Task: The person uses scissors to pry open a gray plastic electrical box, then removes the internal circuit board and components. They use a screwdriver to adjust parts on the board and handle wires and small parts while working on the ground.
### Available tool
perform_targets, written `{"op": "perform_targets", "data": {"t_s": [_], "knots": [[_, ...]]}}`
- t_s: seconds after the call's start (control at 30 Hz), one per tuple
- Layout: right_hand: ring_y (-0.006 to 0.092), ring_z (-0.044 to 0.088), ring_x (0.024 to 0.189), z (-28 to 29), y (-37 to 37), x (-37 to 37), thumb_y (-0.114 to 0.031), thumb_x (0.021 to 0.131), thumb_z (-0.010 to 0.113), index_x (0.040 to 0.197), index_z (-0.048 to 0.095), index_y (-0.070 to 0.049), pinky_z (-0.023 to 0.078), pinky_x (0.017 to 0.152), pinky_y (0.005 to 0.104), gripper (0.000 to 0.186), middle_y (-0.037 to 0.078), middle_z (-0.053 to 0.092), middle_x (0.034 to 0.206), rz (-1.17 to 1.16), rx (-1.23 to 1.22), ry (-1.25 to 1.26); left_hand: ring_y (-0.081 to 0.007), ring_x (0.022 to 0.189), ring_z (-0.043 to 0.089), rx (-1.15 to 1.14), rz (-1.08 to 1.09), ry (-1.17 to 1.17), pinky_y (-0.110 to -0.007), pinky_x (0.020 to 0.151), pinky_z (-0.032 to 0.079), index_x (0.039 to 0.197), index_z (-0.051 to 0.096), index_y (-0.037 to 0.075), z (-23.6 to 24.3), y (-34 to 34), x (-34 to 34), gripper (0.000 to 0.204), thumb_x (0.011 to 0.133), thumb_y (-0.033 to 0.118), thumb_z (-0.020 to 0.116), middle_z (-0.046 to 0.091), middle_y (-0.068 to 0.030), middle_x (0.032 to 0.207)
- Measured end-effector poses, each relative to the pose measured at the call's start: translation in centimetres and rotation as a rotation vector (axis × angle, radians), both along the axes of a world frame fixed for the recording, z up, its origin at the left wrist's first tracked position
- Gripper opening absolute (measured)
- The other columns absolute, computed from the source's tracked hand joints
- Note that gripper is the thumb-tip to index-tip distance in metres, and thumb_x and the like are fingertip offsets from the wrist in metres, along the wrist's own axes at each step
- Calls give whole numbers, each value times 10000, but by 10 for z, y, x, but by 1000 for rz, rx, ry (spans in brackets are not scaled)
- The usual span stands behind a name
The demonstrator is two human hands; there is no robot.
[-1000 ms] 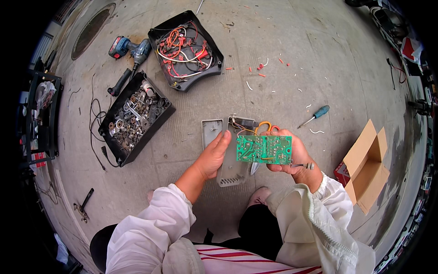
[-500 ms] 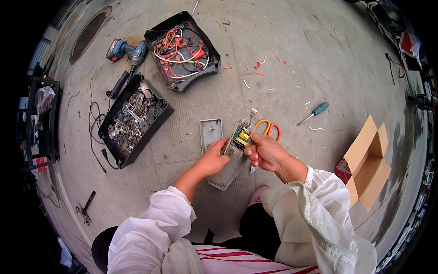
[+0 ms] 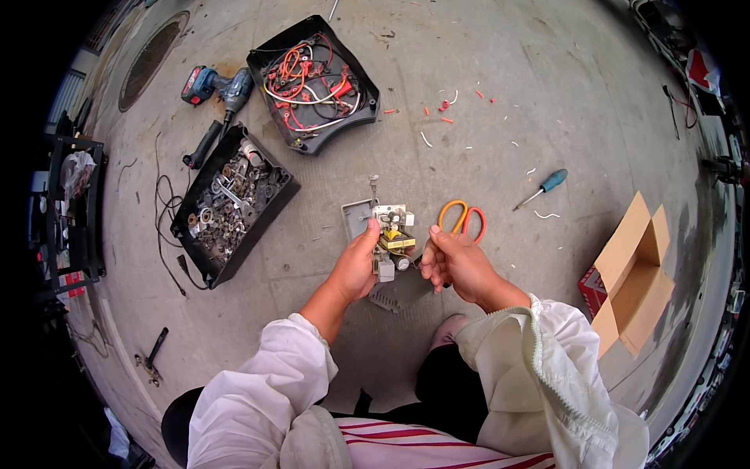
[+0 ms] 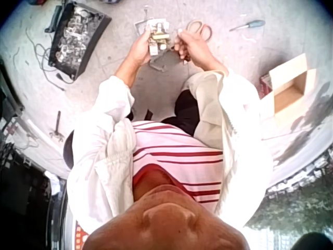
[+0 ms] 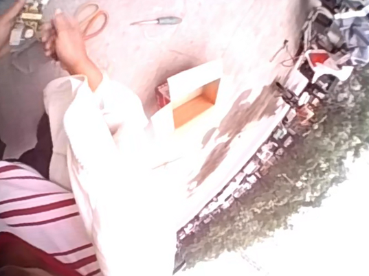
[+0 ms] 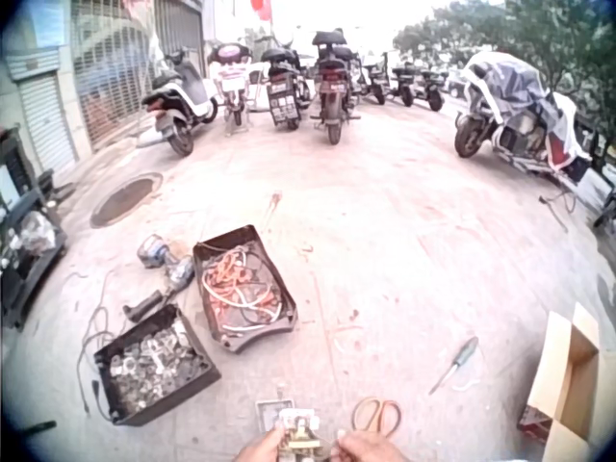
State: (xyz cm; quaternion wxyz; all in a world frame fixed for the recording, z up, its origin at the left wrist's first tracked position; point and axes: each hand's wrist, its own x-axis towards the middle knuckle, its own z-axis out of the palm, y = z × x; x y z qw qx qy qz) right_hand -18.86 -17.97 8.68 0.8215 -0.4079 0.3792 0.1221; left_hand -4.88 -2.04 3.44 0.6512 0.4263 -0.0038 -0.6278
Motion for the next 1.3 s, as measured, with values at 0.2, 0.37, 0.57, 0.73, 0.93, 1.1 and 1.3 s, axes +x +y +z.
{"op": "perform_targets", "data": {"t_s": [0.2, 0.37, 0.57, 0.73, 0.93, 1.1, 1.3], "knots": [[70, 561, 702, -3, 6, -1, -193, 965, 627, 1168, 573, -1, 482, 618, 224, 285, 32, 596, 923, -34, -233, -182, -229, 975, 663, -25, 13, 52, -375, 911, 528, 1400, 471, 15, 11, -4, 0, 651, 1076, 509, 198, 682, -115, 1032], [83, 519, 776, 8, 15, -3, -212, 917, 711, 1297, 562, -25, 462, 695, 224, 448, 29, 528, 1053, 96, -435, -228, -207, 963, 665, 27, 79, 87, -354, 893, 538, 1389, 487, 19, 26, -11, -6, 651, 1076, 509, 196, 681, -102, 1037], [136, 480, 974, 13, 14, -3, -246, 894, 750, 1366, 554, -58, 462, 832, 278, 544, 58, 485, 1140, 239, -643, -325, -173, 982, 659, -79, -30, -273, -326, 876, 541, 1332, 540, 15, 18, -3, -4, 705, 1051, 579, 222, 674, -83, 1059], [147, 477, 1048, 8, 18, -7, -223, 879, 764, 1356, 560, -69, 460, 898, 290, 541, 57, 475, 1203, 151, -590, -397, -170, 949, 651, -86, -40, -365, -317, 864, 536, 1377, 496, 8, 29, -8, -6, 750, 1031, 623, 242, 665, -83, 1018], [103, 481, 982, 6, 24, -5, -152, 854, 789, 1262, 588, -32, 453, 910, 276, 471, 7, 487, 1098, 108, -621, -382, -181, 949, 653, -125, -56, -277, -318, 861, 537, 1417, 452, 2, 33, -11, -4, 757, 1039, 608, 199, 665, -90, 998], [86, 473, 932, 7, 26, -4, -128, 842, 798, 1215, 593, -21, 455, 896, 270, 439, -12, 446, 995, 92, -573, -317, -200, 932, 664, -74, -49, -116, -328, 849, 546, 1430, 437, 11, 32, -12, -4, 741, 1050, 583, 159, 674, -99, 972], [166, 556, 1103, 12, 25, -4, -278, 901, 745, 1323, 560, -33, 459, 945, 322, 522, 62, 607, 1165, 25, -535, -378, -238, 918, 683, -146, 80, 134, -367, 838, 562, 1397, 487, 40, 24, -9, 0, 696, 1054, 575, 203, 693, -133, 971]]}}
